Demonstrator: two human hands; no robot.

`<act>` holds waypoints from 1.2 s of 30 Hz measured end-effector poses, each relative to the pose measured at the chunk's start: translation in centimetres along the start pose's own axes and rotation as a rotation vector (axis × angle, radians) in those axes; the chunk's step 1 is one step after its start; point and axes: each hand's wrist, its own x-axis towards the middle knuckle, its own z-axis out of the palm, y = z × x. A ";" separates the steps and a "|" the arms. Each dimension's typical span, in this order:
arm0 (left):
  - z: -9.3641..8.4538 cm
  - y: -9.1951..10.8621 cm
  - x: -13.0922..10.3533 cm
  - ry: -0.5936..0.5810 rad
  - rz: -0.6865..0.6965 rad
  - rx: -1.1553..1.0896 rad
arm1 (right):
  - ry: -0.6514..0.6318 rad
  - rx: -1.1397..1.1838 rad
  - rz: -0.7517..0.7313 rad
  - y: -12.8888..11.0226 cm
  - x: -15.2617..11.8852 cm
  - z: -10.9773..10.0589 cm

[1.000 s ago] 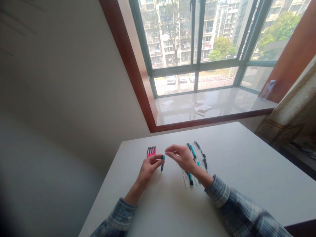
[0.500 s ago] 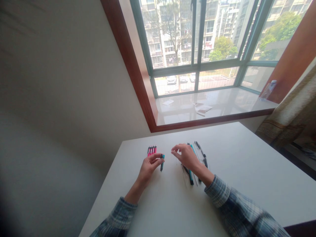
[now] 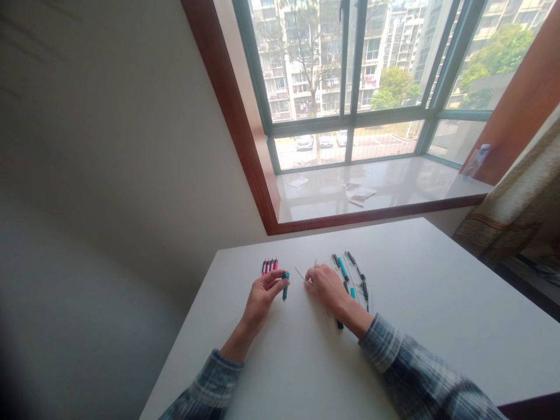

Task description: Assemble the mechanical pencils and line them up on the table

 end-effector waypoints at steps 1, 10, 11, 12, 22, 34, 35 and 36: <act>0.0 0.0 0.0 0.009 0.006 -0.006 | -0.003 0.005 -0.011 -0.1 0.0 0.1; -0.2 -0.3 0.3 0.041 0.038 -0.090 | 0.088 -0.007 -0.014 -0.5 0.1 0.2; -0.2 -0.3 0.3 0.036 0.034 -0.093 | 0.125 0.049 0.009 -0.3 0.2 0.2; -0.2 -0.3 0.2 0.026 0.030 -0.093 | 0.162 0.128 0.034 -0.1 0.3 0.1; -0.4 -0.7 -0.3 -0.096 -0.001 -0.052 | 0.264 1.084 0.001 -0.3 1.0 -1.3; -0.1 -0.4 -0.6 -0.143 -0.003 -0.047 | 0.117 1.060 -0.084 -1.5 0.2 -1.6; -0.1 -0.3 -0.5 -0.147 -0.004 -0.045 | 0.097 1.028 -0.101 -1.5 0.2 -1.6; -0.1 -0.3 -0.5 -0.152 -0.004 -0.045 | 0.074 0.991 -0.124 -1.5 0.2 -1.7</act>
